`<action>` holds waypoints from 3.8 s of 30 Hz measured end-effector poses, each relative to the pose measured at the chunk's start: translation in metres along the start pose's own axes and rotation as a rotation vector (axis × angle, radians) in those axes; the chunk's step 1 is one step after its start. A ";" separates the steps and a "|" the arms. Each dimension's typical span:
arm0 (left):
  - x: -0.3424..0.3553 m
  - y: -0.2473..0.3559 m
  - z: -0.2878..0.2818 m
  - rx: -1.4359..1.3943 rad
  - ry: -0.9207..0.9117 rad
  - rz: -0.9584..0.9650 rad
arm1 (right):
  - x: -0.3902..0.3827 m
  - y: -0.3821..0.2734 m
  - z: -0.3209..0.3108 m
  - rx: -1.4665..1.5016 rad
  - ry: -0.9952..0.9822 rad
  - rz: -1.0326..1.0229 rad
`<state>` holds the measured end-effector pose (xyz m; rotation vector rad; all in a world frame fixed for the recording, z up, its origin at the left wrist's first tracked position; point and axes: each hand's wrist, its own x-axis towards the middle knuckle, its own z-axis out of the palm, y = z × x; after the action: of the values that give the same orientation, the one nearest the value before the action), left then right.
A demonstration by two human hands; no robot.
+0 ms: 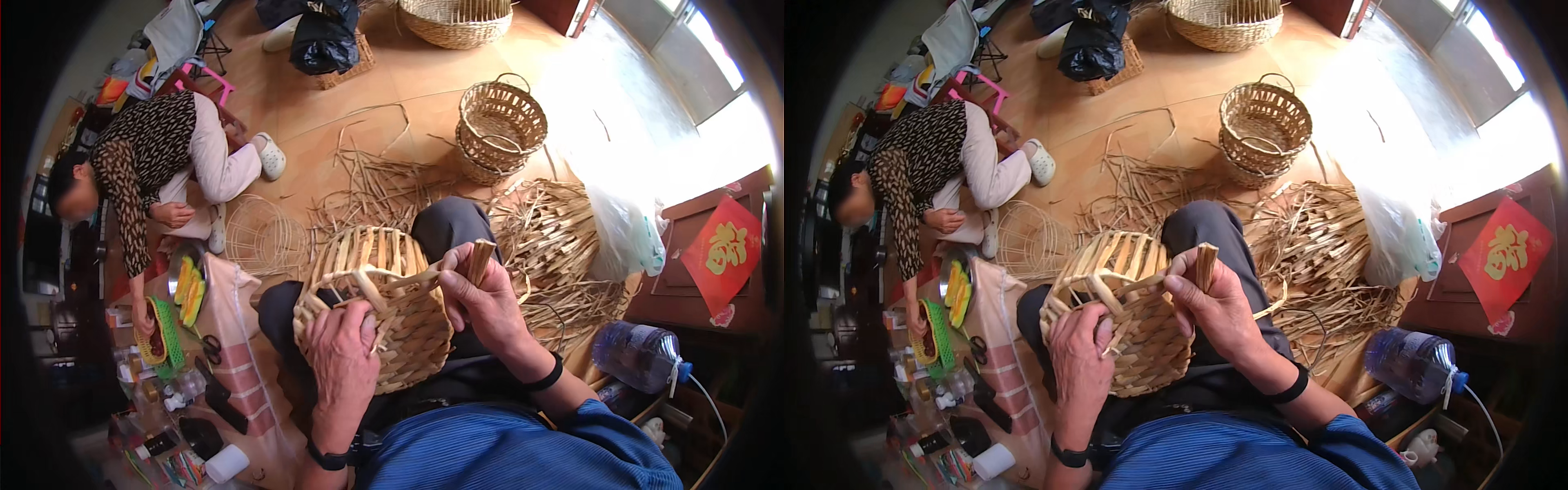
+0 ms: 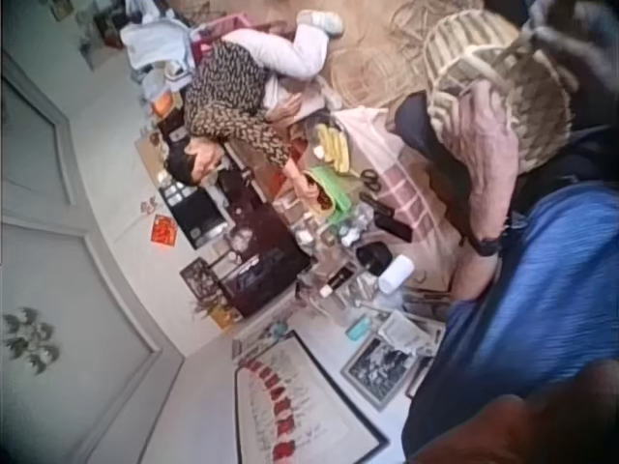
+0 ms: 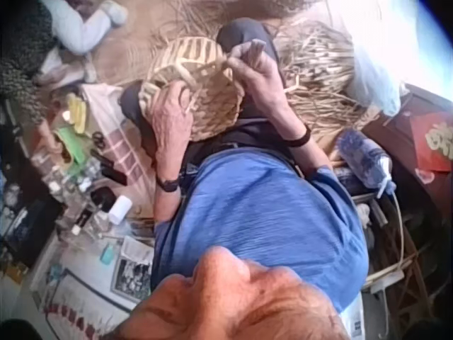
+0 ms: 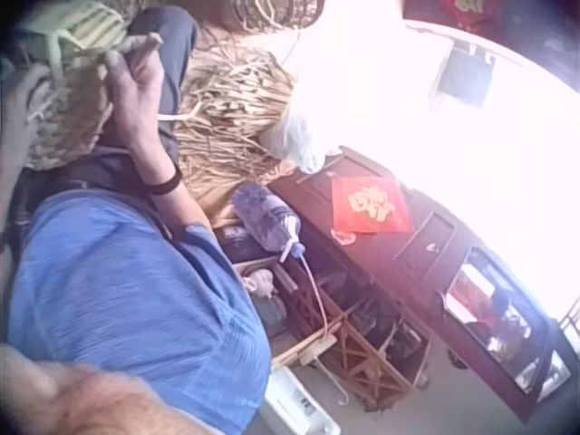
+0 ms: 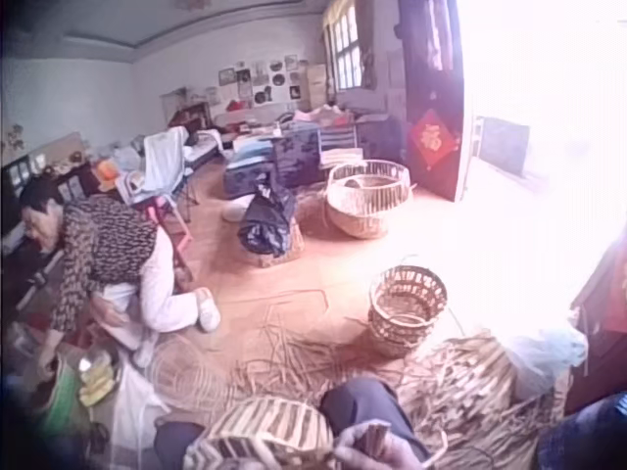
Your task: Weaving a small basket using thin wooden or bamboo strips.
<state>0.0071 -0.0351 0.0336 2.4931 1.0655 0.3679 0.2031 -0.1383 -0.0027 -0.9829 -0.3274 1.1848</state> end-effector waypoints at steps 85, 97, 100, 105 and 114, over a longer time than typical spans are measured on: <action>0.014 0.016 0.008 -0.112 -0.083 0.058 | 0.043 -0.024 -0.024 -1.437 -0.537 -0.562; 0.013 0.019 0.016 0.055 -0.037 0.050 | 0.074 0.001 -0.029 -0.865 -0.477 -0.402; 0.013 0.022 0.014 0.027 -0.035 0.014 | 0.080 0.000 -0.028 -0.834 -0.529 -0.386; 0.018 0.031 0.012 0.060 -0.054 -0.032 | 0.083 0.003 -0.040 -0.669 -0.589 -0.341; 0.018 0.026 0.016 -0.085 0.008 -0.136 | 0.076 0.017 -0.035 -0.601 -0.497 -0.244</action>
<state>0.0417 -0.0421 0.0327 2.3314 1.1898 0.3745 0.2458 -0.0867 -0.0562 -1.1047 -1.2186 1.1123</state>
